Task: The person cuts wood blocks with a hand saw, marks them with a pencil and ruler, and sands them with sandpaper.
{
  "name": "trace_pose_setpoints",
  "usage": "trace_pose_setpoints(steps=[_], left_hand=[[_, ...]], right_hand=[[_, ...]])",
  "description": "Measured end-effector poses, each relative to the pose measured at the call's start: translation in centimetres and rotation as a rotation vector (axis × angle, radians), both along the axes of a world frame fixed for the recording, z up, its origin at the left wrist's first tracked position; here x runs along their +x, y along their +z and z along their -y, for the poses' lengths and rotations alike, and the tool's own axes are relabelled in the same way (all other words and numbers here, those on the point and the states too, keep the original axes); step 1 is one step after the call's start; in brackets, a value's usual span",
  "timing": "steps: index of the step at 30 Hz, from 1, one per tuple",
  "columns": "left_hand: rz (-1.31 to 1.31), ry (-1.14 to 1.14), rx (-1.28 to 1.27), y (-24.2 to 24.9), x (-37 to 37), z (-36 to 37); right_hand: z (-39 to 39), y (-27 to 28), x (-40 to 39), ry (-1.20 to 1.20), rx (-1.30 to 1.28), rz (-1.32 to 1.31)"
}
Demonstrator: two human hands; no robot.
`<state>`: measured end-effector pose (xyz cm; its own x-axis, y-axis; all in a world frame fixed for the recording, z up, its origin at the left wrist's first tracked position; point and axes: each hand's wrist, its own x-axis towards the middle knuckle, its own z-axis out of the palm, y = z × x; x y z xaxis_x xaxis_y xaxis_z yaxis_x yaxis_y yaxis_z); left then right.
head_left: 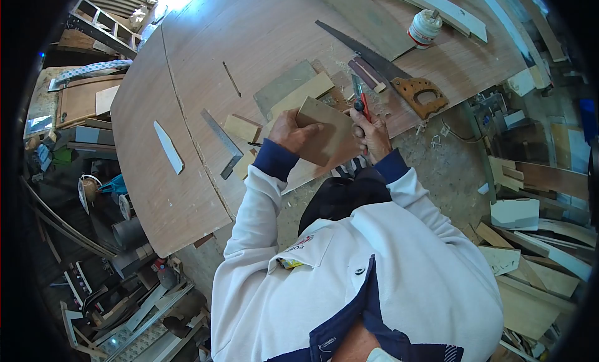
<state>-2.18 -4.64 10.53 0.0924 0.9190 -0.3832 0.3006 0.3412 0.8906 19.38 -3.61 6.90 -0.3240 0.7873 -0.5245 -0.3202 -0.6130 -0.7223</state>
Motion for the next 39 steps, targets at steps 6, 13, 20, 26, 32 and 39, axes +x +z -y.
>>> trace_pose_setpoints(steps=[6, 13, 20, 26, 32, 39], left_hand=[[0.021, 0.106, -0.054, 0.0, 0.2, 0.3], [-0.573, -0.107, 0.314, -1.1, -1.2, -0.7], [-0.995, -0.225, 0.361, -1.0, 0.7, -0.3], [-1.016, -0.251, 0.313, -1.2, 0.9, 0.0], [-1.025, -0.265, 0.307, -1.2, 1.1, 0.0], [-1.044, -0.311, 0.315, -1.3, 1.0, 0.0]], right_hand=[[0.2, -1.5, -1.1, -0.023, 0.123, 0.151], [0.4, -3.8, 0.3, 0.105, 0.136, 0.404], [1.4, -3.8, -0.7, 0.323, 0.380, 0.805], [2.0, -3.3, -1.2, 0.392, 0.538, 0.847], [1.8, -3.8, -2.0, 0.464, 0.660, 1.001], [1.9, -5.4, -2.2, 0.475, 0.588, 1.058]])
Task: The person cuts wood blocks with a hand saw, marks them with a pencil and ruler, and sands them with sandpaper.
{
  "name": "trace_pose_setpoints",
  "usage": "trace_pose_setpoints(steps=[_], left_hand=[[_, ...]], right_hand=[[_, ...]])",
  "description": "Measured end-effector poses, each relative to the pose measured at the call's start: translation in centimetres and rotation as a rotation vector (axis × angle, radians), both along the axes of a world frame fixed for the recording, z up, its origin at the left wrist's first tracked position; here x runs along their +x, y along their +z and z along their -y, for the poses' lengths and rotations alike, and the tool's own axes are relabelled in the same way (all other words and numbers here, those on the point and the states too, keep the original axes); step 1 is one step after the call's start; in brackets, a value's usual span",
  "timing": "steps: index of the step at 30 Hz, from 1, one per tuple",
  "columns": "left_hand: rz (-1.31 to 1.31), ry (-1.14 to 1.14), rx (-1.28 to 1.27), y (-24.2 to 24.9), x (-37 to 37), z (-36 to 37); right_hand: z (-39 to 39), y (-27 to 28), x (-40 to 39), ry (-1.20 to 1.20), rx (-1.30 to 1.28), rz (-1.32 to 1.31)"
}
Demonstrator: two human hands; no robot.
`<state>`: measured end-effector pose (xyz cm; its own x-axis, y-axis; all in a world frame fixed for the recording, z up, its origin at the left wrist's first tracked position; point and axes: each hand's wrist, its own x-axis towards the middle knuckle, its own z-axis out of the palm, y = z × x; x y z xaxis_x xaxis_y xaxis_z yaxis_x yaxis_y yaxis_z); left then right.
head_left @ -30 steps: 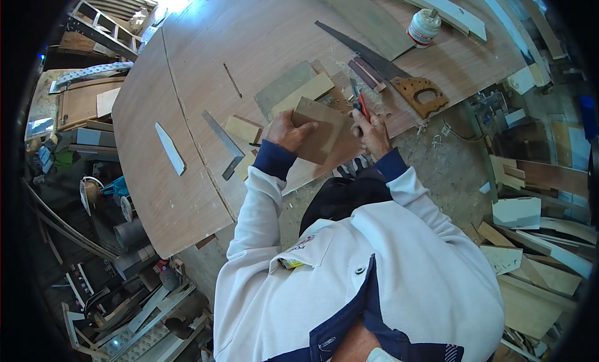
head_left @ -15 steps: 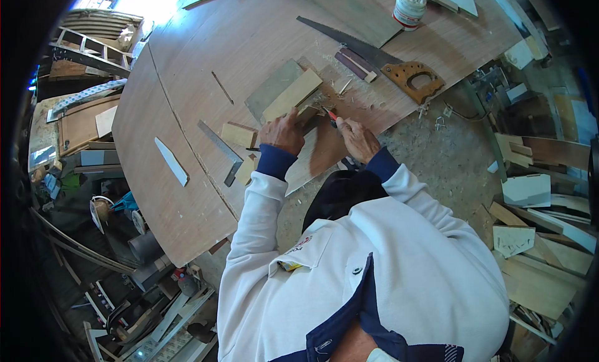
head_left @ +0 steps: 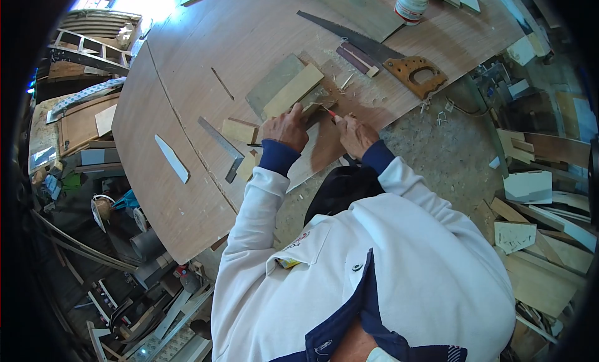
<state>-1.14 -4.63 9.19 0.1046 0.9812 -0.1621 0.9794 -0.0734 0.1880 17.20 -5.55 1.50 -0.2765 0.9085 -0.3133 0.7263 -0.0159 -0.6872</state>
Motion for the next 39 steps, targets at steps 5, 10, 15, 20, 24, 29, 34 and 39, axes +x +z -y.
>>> trace_pose_setpoints(steps=[5, 10, 15, 20, 24, 29, 34, 39], left_hand=[[0.015, -0.005, 0.027, 0.1, -0.2, -0.4], [0.016, 0.006, -0.002, 0.3, -0.1, -0.1], [0.040, -0.002, 0.007, 0.2, -0.2, -0.1], [0.199, 0.065, 0.050, -1.3, -2.9, -1.1], [0.801, 0.299, 0.117, -2.6, -4.2, -1.1], [1.145, 0.283, 0.018, -2.4, -1.7, -0.3], [1.330, 0.412, -0.071, -3.8, -0.5, -0.4], [1.191, 0.346, -0.045, -4.5, 0.1, -0.2]], right_hand=[[-0.2, 1.8, 0.4, -0.033, 0.071, -0.104], [0.4, -2.4, -0.4, -0.035, 0.000, -0.077], [-0.3, -2.5, 0.0, 0.015, 0.048, -0.010], [-0.7, 0.6, 0.9, -0.149, -0.114, -0.073], [-1.9, -1.0, 2.2, -0.353, -0.230, -0.331], [-2.8, 1.2, 1.3, -0.375, -0.278, -0.606], [-3.0, 0.1, 0.5, -0.454, -0.247, -0.759], [-3.9, 0.2, 0.8, -0.382, -0.042, -0.589]])
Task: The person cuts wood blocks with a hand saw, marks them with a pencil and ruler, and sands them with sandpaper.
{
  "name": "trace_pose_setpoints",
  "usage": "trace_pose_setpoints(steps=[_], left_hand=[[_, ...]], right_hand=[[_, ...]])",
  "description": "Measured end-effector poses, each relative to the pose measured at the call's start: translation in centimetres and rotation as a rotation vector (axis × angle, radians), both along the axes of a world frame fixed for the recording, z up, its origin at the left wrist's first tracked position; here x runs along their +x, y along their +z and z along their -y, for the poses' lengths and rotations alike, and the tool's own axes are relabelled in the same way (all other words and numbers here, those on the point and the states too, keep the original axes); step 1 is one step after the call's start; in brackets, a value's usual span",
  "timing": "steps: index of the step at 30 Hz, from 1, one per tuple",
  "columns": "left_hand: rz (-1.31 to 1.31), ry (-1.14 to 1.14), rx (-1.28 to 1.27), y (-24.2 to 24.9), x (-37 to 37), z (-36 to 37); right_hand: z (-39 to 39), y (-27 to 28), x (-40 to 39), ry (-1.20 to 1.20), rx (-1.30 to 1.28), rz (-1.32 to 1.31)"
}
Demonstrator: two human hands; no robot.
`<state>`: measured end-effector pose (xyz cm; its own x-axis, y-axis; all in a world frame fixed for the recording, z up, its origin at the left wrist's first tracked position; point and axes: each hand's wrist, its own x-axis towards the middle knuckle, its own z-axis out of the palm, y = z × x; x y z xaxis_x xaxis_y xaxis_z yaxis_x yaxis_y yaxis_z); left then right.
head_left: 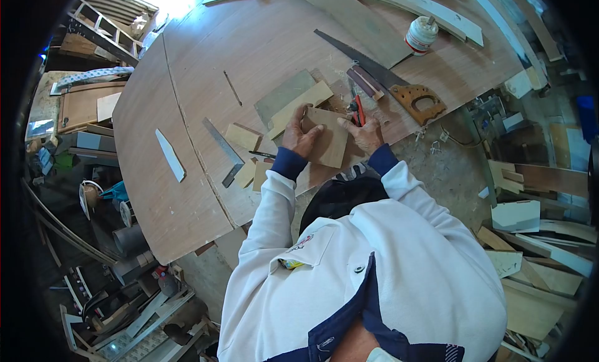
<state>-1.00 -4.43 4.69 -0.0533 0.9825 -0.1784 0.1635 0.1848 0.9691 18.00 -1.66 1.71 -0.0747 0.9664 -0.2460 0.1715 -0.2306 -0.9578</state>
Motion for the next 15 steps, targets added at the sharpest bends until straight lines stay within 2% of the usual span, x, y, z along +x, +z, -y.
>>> trace_pose_setpoints(steps=[5, 7, 10, 12, 13, 15], left_hand=[[-0.009, -0.008, 0.006, 1.3, 1.3, 0.2], [-0.121, 0.007, 0.154, 1.1, 1.8, 0.1], [-0.005, 0.030, 0.063, -0.2, 2.1, -0.2], [-0.031, 0.032, 0.069, -0.6, 2.3, -0.4], [-0.061, 0.035, 0.076, -0.6, 2.3, -0.5], [-0.095, 0.051, 0.099, -1.3, 2.1, -0.8]], right_hand=[[-1.4, -1.4, 0.6, -0.068, -0.211, -0.168], [-1.7, -0.6, 0.5, -0.076, -0.243, -0.214], [-1.7, 0.4, 1.1, -0.165, -0.157, -0.304], [-1.7, 0.8, 1.9, -0.198, -0.407, -0.402], [-1.7, 1.3, 2.2, -0.196, -0.407, -0.401], [-1.6, 2.3, 2.9, -0.184, -0.398, -0.576]])
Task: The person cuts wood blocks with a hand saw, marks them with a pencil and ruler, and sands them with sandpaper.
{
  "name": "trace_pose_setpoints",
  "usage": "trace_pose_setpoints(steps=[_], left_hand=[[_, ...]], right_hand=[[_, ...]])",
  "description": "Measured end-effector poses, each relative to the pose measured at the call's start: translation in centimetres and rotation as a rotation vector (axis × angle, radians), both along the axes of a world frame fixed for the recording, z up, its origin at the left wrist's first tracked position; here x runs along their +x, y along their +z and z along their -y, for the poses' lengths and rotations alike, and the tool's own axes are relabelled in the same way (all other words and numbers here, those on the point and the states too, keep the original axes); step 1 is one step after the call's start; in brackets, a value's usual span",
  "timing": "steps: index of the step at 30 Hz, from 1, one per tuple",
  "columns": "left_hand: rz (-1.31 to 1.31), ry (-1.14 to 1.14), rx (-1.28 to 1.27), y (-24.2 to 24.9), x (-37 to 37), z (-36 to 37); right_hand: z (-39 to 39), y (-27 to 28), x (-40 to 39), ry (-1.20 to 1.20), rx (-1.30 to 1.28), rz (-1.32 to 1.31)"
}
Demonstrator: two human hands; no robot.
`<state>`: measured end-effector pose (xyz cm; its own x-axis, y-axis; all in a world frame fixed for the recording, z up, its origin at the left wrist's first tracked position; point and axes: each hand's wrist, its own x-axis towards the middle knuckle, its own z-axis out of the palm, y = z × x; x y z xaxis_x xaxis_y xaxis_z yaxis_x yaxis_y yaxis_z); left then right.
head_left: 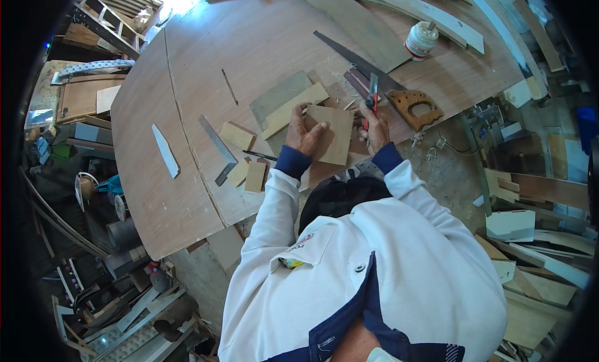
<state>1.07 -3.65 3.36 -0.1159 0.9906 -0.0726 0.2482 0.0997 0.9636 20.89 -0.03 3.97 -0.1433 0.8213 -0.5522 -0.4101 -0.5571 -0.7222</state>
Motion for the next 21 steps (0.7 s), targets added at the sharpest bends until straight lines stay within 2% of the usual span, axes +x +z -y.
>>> trace_pose_setpoints(steps=[1, 3, 7, 8, 10, 11, 12, 13, 14, 15, 16, 18, 21], left_hand=[[-0.032, 0.014, 0.024, -0.4, 0.0, -0.1], [-0.083, -0.002, 0.049, -0.1, 0.2, -0.1], [-0.136, -0.073, 0.069, 2.5, 1.8, 0.4], [-0.137, -0.072, 0.070, 2.0, 1.9, 0.4], [0.055, 0.000, 0.005, 0.6, 1.8, 0.2], [0.053, 0.005, 0.006, -0.1, 1.5, 0.1], [-0.102, 0.052, 0.012, -0.4, 1.2, 0.1], [-0.256, 0.100, 0.017, -0.8, 1.1, 0.0], [-0.256, 0.112, 0.017, -1.1, 1.0, 0.0], [-0.378, 0.127, 0.068, -1.5, 0.8, -0.1], [-0.503, 0.146, 0.116, -1.8, 0.5, -0.1], [-0.483, 0.180, 0.064, -2.8, -0.2, -0.7], [-0.459, 0.244, -0.018, -3.1, -0.5, -1.3]], right_hand=[[-0.1, -0.8, 0.1, -0.001, 0.000, 0.002], [-0.3, -2.3, -0.2, 0.102, 0.356, 0.446], [-0.8, -2.8, 0.3, 0.016, 0.251, 0.440], [-1.2, -4.0, 0.6, 0.100, 0.209, 0.524], [-1.4, -5.4, 1.0, 0.185, 0.171, 0.604], [-1.4, -6.1, 1.1, 0.182, 0.274, 0.720], [-1.3, -6.0, 1.1, 0.179, 0.377, 0.836], [-1.1, -5.8, 1.3, 0.187, 0.379, 0.835], [-1.0, -5.6, 1.4, 0.320, 0.400, 1.018], [-0.8, -5.2, 1.3, 0.455, 0.422, 1.197], [-0.5, -4.9, 1.1, 0.468, 0.435, 1.188], [-0.1, -4.8, 1.0, 0.473, 0.645, 1.300], [-0.3, -6.2, 0.7, 0.427, 0.781, 1.310]])
